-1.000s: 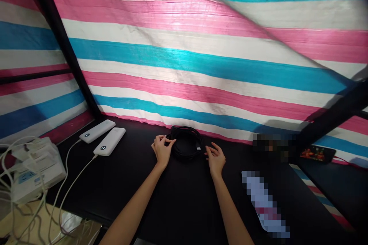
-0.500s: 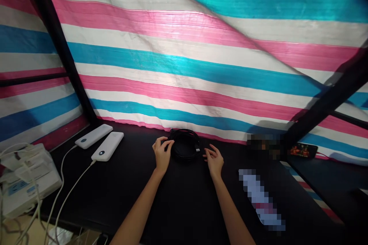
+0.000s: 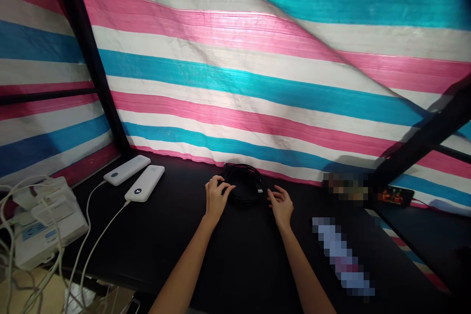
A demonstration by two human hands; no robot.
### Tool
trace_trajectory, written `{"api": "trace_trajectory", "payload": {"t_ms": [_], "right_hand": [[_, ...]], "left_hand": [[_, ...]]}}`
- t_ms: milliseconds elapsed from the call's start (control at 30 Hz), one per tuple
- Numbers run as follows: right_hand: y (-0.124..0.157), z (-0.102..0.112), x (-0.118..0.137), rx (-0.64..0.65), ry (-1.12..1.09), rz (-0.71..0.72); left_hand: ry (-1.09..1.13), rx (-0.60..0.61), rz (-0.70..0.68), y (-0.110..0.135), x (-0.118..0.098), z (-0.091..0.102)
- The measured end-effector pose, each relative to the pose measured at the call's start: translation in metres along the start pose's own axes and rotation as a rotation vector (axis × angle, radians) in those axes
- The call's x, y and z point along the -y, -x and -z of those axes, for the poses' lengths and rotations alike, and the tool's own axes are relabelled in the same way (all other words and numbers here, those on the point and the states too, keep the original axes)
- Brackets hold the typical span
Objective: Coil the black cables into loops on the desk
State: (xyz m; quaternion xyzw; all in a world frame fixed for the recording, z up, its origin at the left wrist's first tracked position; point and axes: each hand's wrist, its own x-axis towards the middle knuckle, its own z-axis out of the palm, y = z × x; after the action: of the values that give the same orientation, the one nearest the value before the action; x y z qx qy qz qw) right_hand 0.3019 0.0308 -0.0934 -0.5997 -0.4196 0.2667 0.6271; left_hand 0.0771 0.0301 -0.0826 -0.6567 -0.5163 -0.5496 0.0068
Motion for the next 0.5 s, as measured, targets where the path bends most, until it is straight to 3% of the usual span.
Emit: {"api": "trace_trajectory", "payload": {"t_ms": [233, 500], "right_hand": [[0.002, -0.001, 0.001, 0.005, 0.045, -0.016], [-0.005, -0.011, 0.014, 0.14, 0.069, -0.123]], "left_hand": [[-0.06, -0.062, 0.191, -0.004, 0.013, 0.006], [-0.196, -0.055, 0.36, 0.0, 0.026, -0.011]]}}
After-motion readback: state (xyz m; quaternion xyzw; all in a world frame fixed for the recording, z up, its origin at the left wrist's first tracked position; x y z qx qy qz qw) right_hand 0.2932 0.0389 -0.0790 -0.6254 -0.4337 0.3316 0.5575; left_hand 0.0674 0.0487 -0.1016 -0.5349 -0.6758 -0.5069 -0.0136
